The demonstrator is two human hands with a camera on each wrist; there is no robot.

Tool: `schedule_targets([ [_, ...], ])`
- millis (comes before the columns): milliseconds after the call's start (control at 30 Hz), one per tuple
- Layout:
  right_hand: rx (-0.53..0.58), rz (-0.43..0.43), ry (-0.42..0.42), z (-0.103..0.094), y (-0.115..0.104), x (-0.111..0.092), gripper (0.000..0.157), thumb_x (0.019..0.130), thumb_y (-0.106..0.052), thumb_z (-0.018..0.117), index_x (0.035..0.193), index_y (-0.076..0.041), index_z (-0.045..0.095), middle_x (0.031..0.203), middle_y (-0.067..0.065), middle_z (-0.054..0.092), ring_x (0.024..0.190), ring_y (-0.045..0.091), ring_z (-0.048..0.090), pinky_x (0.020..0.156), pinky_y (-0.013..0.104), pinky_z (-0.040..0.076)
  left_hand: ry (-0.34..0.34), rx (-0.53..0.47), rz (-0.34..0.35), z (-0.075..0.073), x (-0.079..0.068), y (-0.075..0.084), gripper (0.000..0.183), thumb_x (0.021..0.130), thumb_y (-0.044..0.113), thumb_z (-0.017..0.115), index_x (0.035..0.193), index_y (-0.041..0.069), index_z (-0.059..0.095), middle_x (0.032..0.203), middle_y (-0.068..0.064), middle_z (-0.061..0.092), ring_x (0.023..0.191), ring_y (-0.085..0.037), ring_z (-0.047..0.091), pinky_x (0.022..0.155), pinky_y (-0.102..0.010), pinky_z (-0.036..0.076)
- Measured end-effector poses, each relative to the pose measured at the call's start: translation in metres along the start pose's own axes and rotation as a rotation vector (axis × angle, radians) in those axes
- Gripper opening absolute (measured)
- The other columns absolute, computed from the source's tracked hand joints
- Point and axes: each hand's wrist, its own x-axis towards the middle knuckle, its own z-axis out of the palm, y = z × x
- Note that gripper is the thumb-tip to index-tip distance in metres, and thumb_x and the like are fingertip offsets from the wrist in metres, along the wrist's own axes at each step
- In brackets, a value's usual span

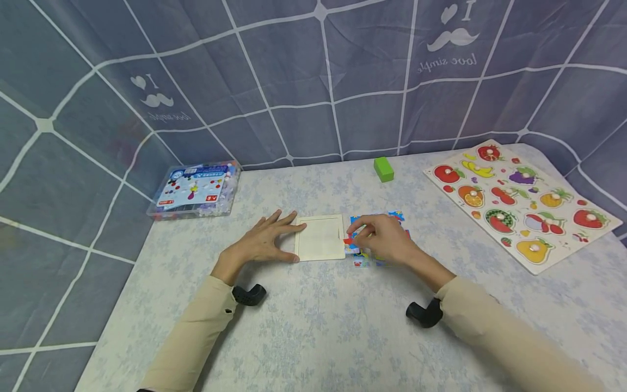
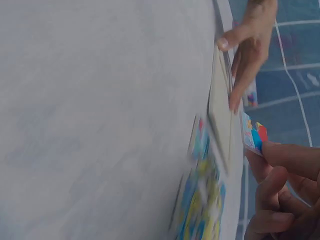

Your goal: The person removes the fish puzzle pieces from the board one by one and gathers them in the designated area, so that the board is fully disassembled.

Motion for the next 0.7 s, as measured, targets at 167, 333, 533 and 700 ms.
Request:
schedule_targets([
  [167,-0.043,0.092,0.035,-0.02,0.02,-0.023,0.018,0.089,-0.013,0.07,0.107,-0.01,0.072,0.081,0.001,0.071,0.064,0.019,0.058,0.055,0.027,0.046,-0.003,-0.005,0.003,0.0,0.0,0.0,0.085,0.079,0.06,0.073,0.151,0.032,0.04,0.164,0.003,0.011,0.15,-0.029,-0.003,0.119,-0.055,-0.001],
  [333,-0.051,0.152,0.05,-0.038,0.041,-0.045,0.026,0.091,-0.016,0.07,0.115,-0.006,0.07,0.087,0.002,0.071,0.069,0.016,0.056,0.057,0.026,0.047,-0.008,0.0,-0.002,-0.001,-0.001,-0.001,0.085,0.079,0.06,0.073,0.152,0.033,0.038,0.164,0.004,0.01,0.15,-0.028,-0.004,0.119,-0.054,-0.001],
  [533,-0.114,0.162,0.045,-0.048,0.055,-0.059,0.026,0.091,-0.017,0.07,0.115,-0.005,0.071,0.087,0.0,0.07,0.072,0.013,0.056,0.058,0.024,0.045,-0.008,-0.013,0.005,0.0,-0.002,-0.001,0.085,0.079,0.06,0.073,0.152,0.032,0.039,0.164,0.003,0.009,0.15,-0.028,-0.004,0.119,-0.054,-0.002],
  [700,-0.174,0.152,0.071,-0.045,0.057,-0.06,0.022,0.089,-0.014,0.072,0.109,-0.004,0.073,0.083,0.0,0.067,0.069,0.014,0.054,0.054,0.024,0.045,-0.006,-0.016,0.007,0.0,-0.002,0.0,0.085,0.079,0.059,0.073,0.152,0.032,0.039,0.164,0.003,0.009,0.15,-0.028,-0.004,0.119,-0.054,-0.002],
])
